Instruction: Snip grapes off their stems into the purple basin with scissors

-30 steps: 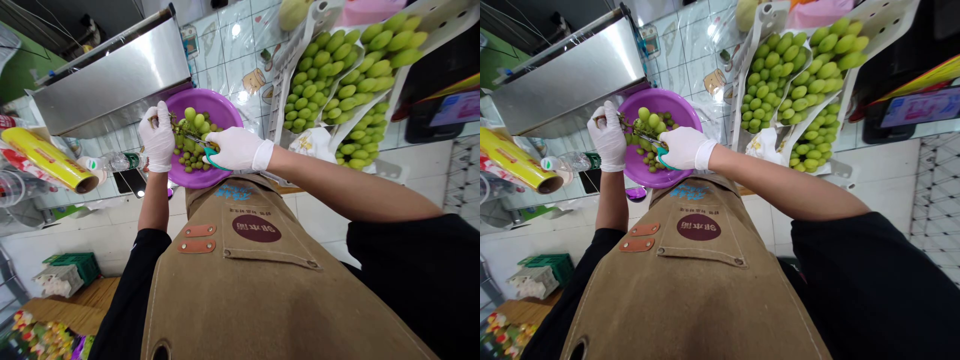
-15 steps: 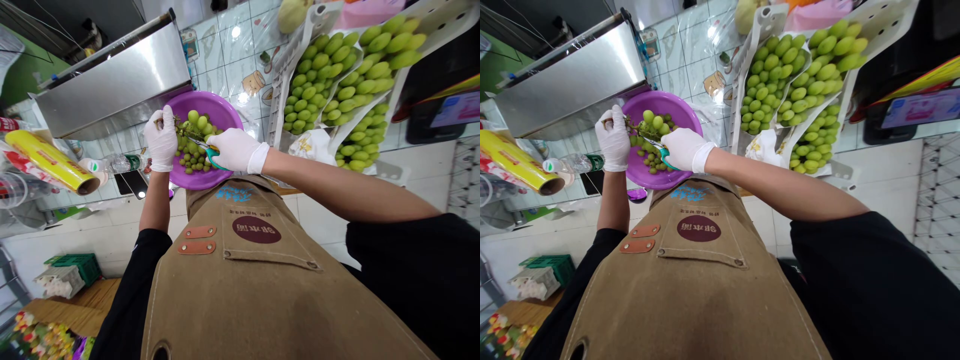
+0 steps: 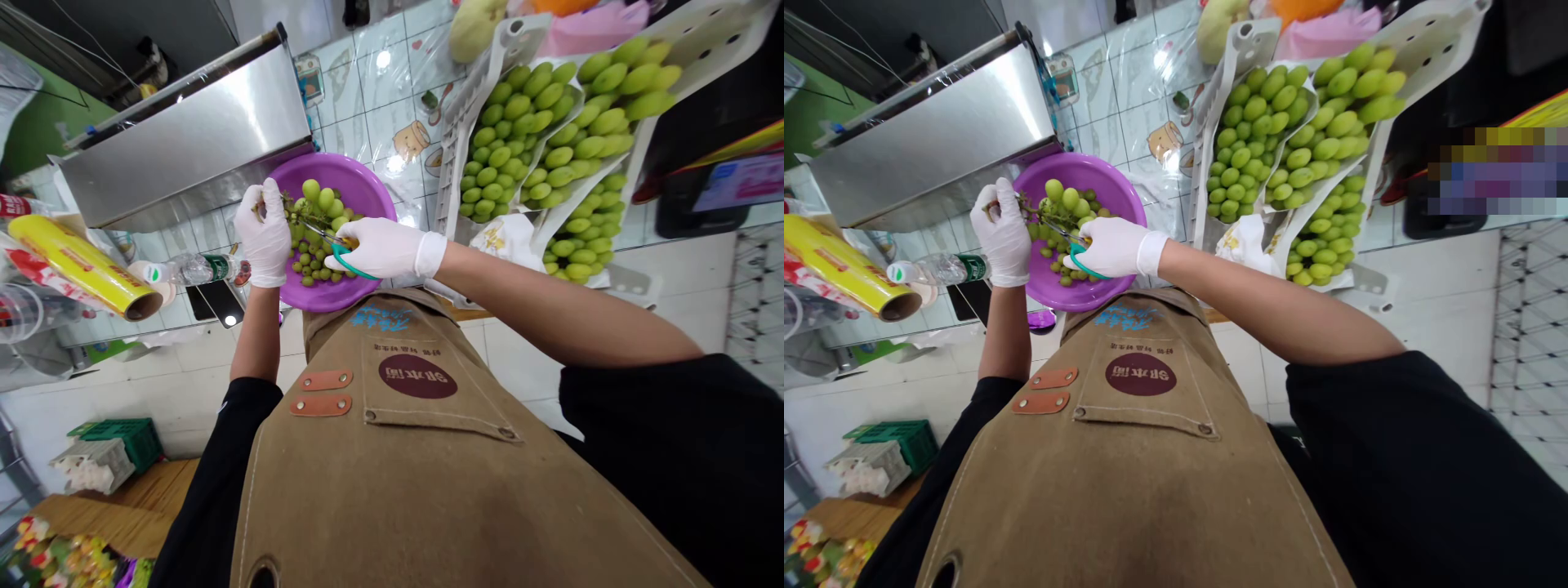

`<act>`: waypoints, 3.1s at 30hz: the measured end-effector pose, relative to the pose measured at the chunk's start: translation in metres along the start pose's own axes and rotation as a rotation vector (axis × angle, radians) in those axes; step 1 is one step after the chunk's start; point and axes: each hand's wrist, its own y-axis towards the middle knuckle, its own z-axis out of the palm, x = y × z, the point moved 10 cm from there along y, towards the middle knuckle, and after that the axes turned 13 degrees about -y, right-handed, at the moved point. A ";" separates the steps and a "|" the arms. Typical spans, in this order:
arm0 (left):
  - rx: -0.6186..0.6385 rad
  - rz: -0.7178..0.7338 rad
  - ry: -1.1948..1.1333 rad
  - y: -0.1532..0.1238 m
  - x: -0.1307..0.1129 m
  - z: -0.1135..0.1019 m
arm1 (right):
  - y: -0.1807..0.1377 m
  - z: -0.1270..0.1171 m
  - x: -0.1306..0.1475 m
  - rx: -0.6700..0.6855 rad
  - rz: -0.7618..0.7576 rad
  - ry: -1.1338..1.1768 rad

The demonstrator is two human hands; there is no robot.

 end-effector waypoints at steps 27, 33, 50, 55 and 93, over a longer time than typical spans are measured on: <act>-0.096 -0.062 0.114 -0.007 0.001 -0.002 | 0.018 0.006 0.016 -0.080 0.052 -0.188; -0.081 -0.164 0.056 0.011 0.014 -0.006 | -0.005 0.018 -0.002 -0.093 0.082 -0.221; -0.210 -0.050 0.158 0.018 0.009 -0.026 | -0.006 0.030 0.003 -0.015 0.025 0.143; -0.215 -0.114 0.110 0.021 0.013 -0.028 | -0.007 0.028 -0.002 0.015 0.021 0.321; -0.183 -0.092 0.091 0.000 -0.010 -0.019 | 0.011 0.012 0.009 -0.075 0.075 -0.128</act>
